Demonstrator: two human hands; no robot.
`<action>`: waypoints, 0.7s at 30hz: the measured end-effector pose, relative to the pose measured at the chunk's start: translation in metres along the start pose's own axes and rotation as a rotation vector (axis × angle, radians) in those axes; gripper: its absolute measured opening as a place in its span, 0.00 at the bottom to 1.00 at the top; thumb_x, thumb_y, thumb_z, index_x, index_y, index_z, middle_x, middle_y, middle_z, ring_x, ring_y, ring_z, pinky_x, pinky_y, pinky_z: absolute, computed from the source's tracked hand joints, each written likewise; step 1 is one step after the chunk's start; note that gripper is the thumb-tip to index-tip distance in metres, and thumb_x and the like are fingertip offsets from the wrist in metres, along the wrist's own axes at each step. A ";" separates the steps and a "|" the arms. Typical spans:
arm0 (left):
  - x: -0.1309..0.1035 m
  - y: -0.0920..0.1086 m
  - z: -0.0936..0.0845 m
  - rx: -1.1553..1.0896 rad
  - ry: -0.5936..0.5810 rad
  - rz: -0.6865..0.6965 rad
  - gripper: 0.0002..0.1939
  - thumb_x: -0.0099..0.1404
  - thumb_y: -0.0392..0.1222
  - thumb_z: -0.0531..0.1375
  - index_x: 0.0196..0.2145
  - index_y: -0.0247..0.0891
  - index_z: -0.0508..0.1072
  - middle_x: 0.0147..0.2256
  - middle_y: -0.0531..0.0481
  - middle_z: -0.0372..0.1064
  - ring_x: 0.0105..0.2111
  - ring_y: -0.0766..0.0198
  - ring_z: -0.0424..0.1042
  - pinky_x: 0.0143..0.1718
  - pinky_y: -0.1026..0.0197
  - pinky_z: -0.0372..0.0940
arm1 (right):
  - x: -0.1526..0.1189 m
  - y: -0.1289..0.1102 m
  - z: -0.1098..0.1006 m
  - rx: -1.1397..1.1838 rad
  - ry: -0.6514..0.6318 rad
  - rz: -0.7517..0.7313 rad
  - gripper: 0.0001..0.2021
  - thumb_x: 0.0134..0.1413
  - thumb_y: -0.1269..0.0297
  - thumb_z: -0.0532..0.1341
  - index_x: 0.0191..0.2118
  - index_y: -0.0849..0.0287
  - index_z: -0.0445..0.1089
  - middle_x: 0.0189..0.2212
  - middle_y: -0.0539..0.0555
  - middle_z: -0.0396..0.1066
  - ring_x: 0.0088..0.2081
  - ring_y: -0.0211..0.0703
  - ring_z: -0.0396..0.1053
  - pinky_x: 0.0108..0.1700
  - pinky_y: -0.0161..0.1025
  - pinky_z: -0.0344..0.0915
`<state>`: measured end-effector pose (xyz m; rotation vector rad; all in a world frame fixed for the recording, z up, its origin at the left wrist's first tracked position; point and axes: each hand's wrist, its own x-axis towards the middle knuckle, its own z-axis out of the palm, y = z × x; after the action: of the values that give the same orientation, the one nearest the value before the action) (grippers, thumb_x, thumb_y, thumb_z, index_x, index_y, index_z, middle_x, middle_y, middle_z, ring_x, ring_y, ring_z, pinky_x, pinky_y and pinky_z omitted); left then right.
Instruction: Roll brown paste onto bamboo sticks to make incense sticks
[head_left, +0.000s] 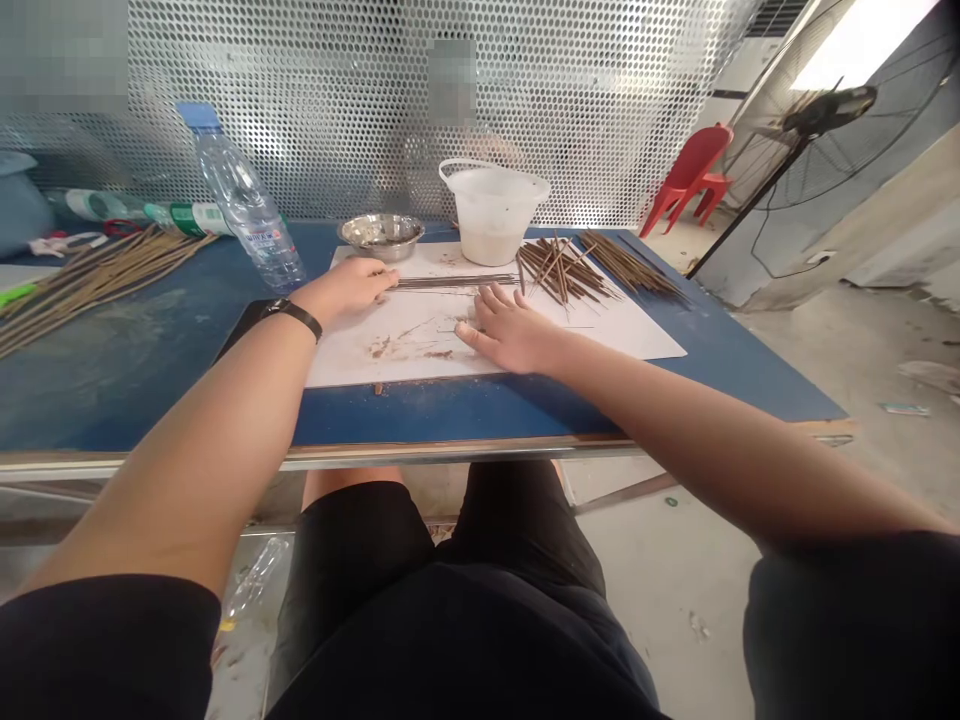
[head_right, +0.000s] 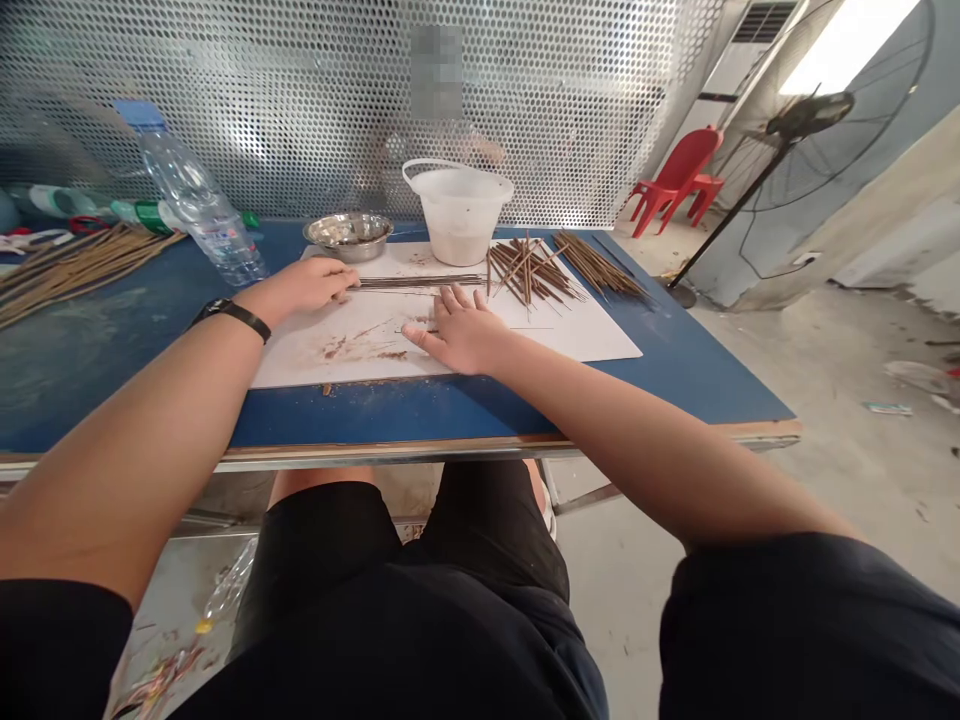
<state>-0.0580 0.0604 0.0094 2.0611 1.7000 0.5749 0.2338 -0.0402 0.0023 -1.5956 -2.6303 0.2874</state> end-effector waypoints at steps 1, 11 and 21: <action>0.000 -0.001 0.001 0.003 0.005 0.009 0.17 0.67 0.62 0.64 0.35 0.47 0.77 0.37 0.44 0.80 0.44 0.47 0.80 0.41 0.55 0.66 | 0.005 -0.001 0.000 0.010 0.005 -0.004 0.57 0.70 0.28 0.34 0.81 0.80 0.46 0.83 0.74 0.34 0.83 0.74 0.27 0.81 0.71 0.31; -0.005 0.006 -0.002 0.013 -0.027 0.002 0.18 0.68 0.62 0.64 0.38 0.46 0.78 0.40 0.44 0.81 0.47 0.45 0.81 0.42 0.55 0.66 | -0.030 -0.026 0.011 -0.043 -0.072 -0.001 0.61 0.68 0.27 0.29 0.81 0.84 0.39 0.83 0.75 0.32 0.83 0.72 0.27 0.82 0.66 0.33; -0.001 0.005 -0.004 0.127 -0.087 -0.005 0.24 0.71 0.66 0.58 0.47 0.45 0.80 0.48 0.42 0.82 0.52 0.45 0.80 0.48 0.52 0.68 | -0.065 -0.028 0.019 0.040 -0.071 -0.008 0.63 0.67 0.23 0.32 0.82 0.82 0.39 0.83 0.73 0.29 0.83 0.72 0.24 0.82 0.69 0.31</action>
<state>-0.0563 0.0583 0.0152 2.1350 1.7313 0.3780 0.2372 -0.1131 -0.0082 -1.5916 -2.6635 0.4011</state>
